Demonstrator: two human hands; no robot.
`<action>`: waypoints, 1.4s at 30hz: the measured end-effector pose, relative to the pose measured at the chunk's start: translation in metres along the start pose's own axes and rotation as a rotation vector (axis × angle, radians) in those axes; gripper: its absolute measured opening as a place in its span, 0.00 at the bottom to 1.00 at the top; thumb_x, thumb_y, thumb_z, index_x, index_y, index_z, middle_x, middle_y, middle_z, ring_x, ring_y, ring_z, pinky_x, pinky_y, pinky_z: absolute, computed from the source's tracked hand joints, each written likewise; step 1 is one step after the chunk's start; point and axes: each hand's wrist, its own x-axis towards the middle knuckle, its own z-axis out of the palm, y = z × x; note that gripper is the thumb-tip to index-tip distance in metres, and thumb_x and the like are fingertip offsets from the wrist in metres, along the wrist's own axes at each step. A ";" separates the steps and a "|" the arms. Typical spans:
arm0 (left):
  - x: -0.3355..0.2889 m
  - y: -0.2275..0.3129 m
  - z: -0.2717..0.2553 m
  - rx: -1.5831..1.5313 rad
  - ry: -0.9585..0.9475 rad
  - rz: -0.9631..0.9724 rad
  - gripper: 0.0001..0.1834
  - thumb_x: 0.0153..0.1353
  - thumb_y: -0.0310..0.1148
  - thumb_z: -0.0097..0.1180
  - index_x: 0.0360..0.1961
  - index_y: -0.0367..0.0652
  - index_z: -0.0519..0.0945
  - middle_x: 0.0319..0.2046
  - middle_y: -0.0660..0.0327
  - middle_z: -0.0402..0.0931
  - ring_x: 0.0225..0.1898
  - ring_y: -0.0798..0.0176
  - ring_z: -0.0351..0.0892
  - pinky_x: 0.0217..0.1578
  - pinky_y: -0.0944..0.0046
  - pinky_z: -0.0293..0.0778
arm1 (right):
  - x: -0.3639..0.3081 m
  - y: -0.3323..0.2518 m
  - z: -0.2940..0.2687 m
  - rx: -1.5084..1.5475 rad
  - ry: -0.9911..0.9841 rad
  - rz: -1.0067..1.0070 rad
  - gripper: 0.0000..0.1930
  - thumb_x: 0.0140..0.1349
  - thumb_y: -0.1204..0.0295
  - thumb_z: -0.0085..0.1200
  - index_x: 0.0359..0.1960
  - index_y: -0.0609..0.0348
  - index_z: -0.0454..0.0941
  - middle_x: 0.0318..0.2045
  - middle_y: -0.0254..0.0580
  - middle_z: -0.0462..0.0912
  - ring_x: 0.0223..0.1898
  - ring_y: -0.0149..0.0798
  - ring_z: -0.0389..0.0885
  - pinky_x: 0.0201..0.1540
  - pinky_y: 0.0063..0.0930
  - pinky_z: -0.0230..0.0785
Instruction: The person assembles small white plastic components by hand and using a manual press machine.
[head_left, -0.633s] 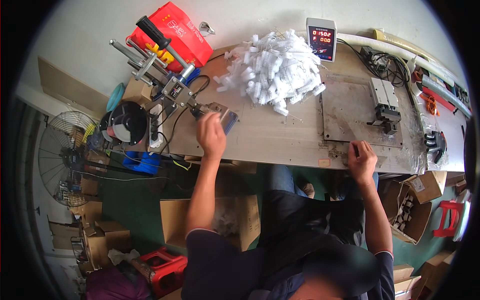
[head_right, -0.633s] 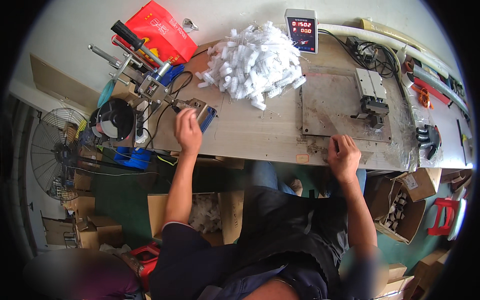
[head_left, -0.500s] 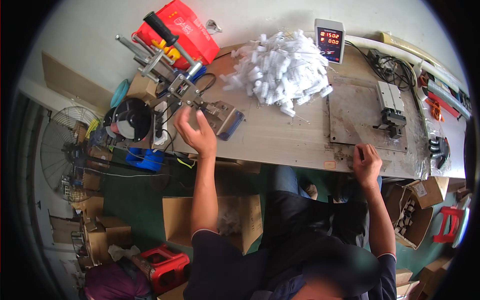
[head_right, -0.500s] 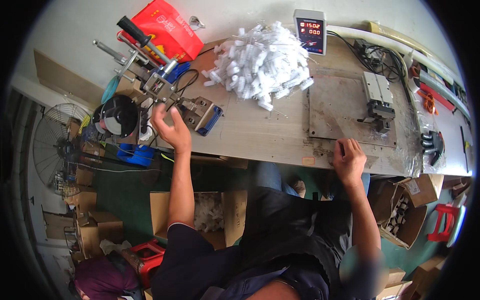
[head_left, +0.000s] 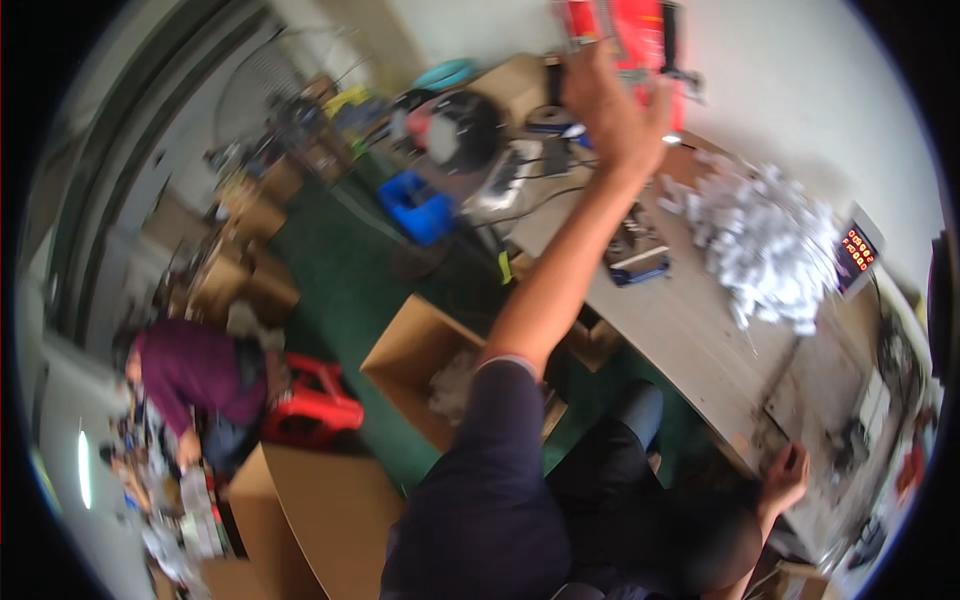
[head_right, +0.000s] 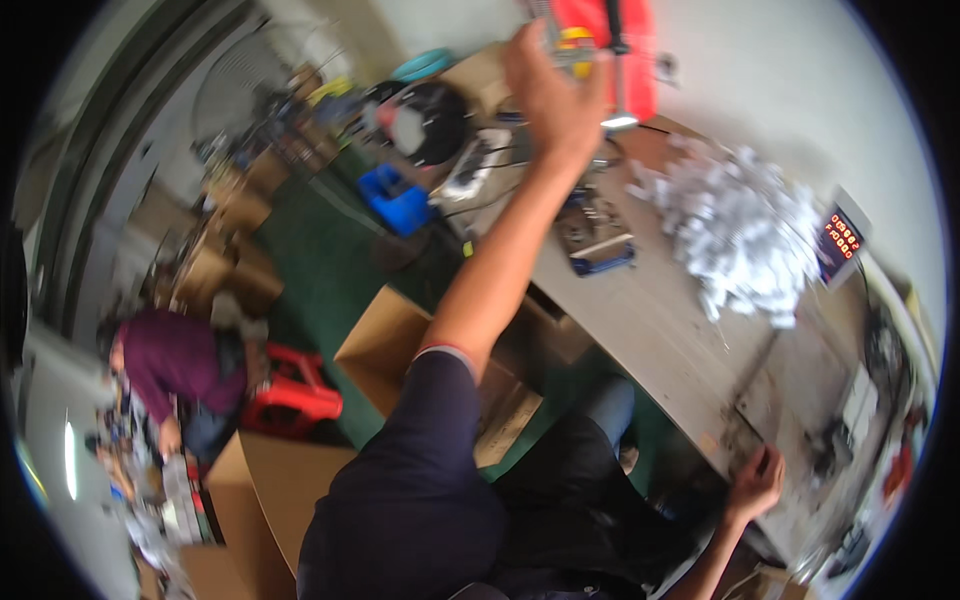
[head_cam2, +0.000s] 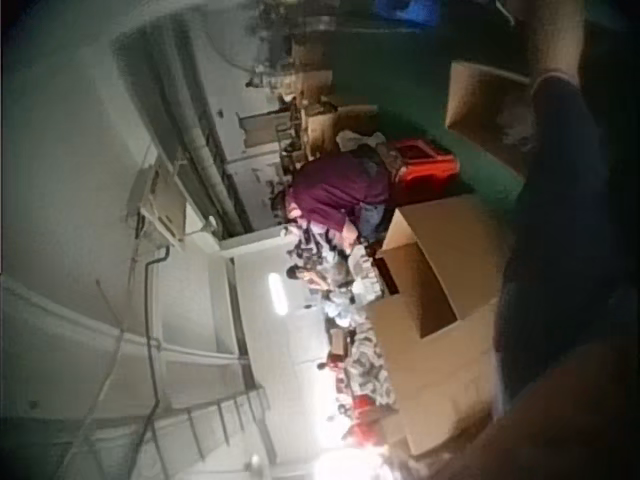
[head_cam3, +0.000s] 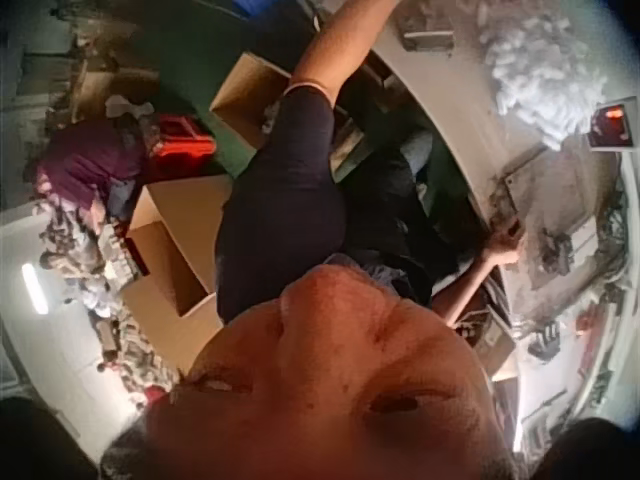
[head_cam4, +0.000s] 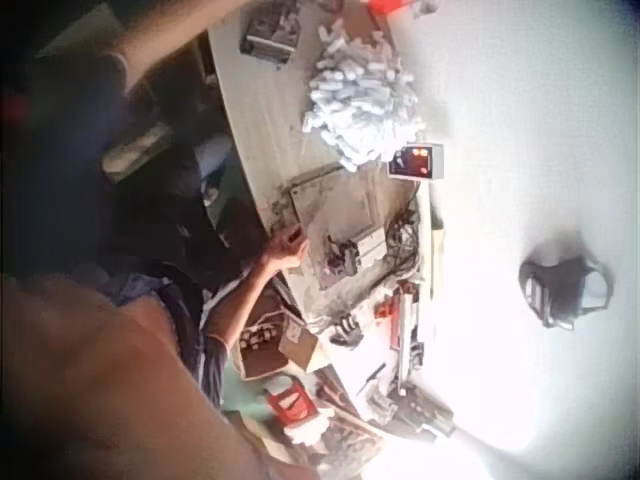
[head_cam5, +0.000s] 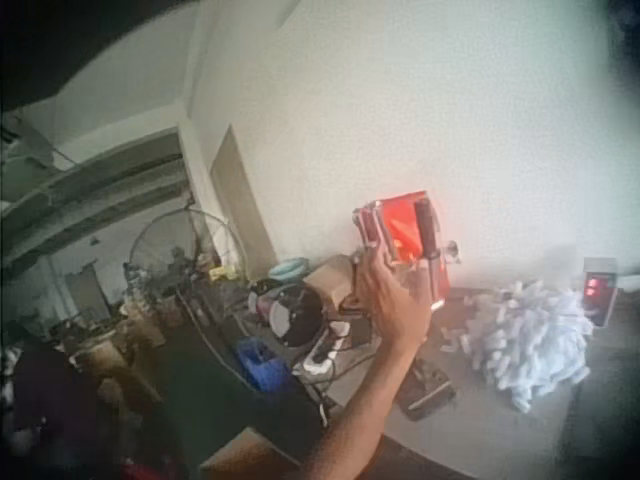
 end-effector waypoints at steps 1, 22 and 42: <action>0.013 0.003 0.000 -0.012 -0.043 -0.070 0.40 0.56 0.39 0.68 0.65 0.32 0.64 0.63 0.40 0.65 0.65 0.36 0.64 0.65 0.41 0.58 | -0.002 0.002 0.000 0.012 -0.015 0.000 0.04 0.67 0.75 0.59 0.40 0.62 0.83 0.35 0.48 0.85 0.37 0.51 0.85 0.42 0.40 0.76; 0.098 -0.060 0.040 0.252 -0.406 -0.425 0.20 0.59 0.40 0.60 0.47 0.35 0.83 0.48 0.38 0.82 0.52 0.34 0.82 0.53 0.47 0.77 | 0.016 -0.029 -0.009 0.106 0.033 -0.040 0.03 0.60 0.79 0.61 0.34 0.59 0.80 0.29 0.47 0.82 0.32 0.52 0.83 0.36 0.40 0.76; 0.124 -0.092 0.062 0.261 -0.354 -0.555 0.16 0.51 0.32 0.56 0.37 0.32 0.87 0.42 0.39 0.85 0.46 0.39 0.86 0.50 0.50 0.80 | 0.082 -0.138 0.058 0.520 -0.233 -0.147 0.03 0.59 0.78 0.62 0.34 0.59 0.82 0.29 0.45 0.83 0.30 0.51 0.83 0.34 0.38 0.76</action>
